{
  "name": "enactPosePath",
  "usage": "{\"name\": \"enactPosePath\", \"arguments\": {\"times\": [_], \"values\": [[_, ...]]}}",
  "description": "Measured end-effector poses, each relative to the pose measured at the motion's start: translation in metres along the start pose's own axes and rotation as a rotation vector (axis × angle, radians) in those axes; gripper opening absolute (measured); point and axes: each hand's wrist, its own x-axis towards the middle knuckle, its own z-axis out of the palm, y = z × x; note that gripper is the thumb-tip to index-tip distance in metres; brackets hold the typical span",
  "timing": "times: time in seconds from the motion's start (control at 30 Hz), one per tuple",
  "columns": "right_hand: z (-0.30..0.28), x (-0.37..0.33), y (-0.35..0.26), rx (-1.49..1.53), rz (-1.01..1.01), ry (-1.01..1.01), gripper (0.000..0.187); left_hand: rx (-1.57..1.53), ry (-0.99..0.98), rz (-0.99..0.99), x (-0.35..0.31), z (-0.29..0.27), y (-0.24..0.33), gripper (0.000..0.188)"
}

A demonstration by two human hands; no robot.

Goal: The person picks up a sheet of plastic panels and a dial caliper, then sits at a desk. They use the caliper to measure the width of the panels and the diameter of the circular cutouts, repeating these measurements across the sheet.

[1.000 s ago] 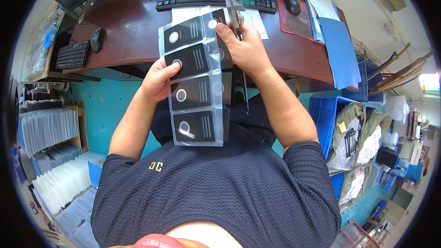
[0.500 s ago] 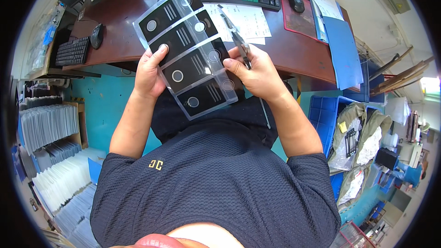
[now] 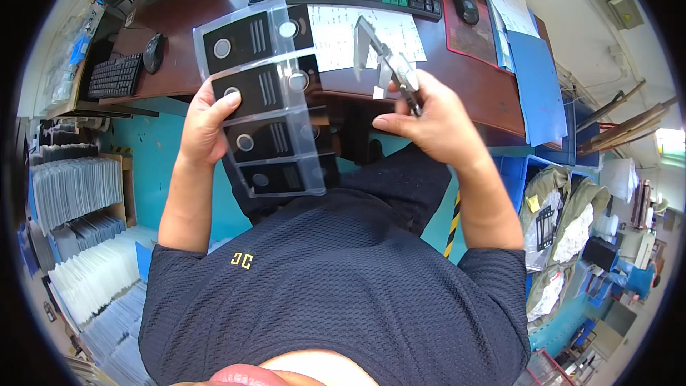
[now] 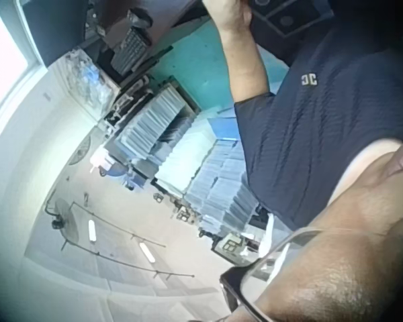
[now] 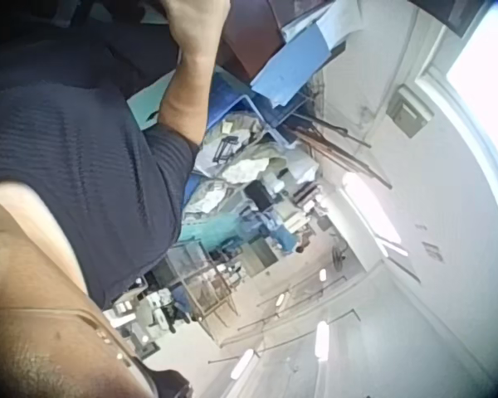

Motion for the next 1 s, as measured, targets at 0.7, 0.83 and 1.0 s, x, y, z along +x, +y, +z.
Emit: {"name": "enactPosePath", "arguments": {"times": [0.7,0.83,1.0], "values": [[-0.008,0.018,-0.027,-0.720,-0.611,0.166,0.042,0.189,-0.122,-0.115,-0.026,-0.018,0.029,0.040],[-0.009,0.017,-0.028,-0.772,-0.584,0.149,0.040,0.191,-0.130,-0.088,-0.025,-0.018,0.026,0.040],[-0.009,0.018,-0.026,-0.795,-0.594,0.152,0.040,0.193,-0.163,-0.082,-0.021,-0.019,0.024,0.040]]}}
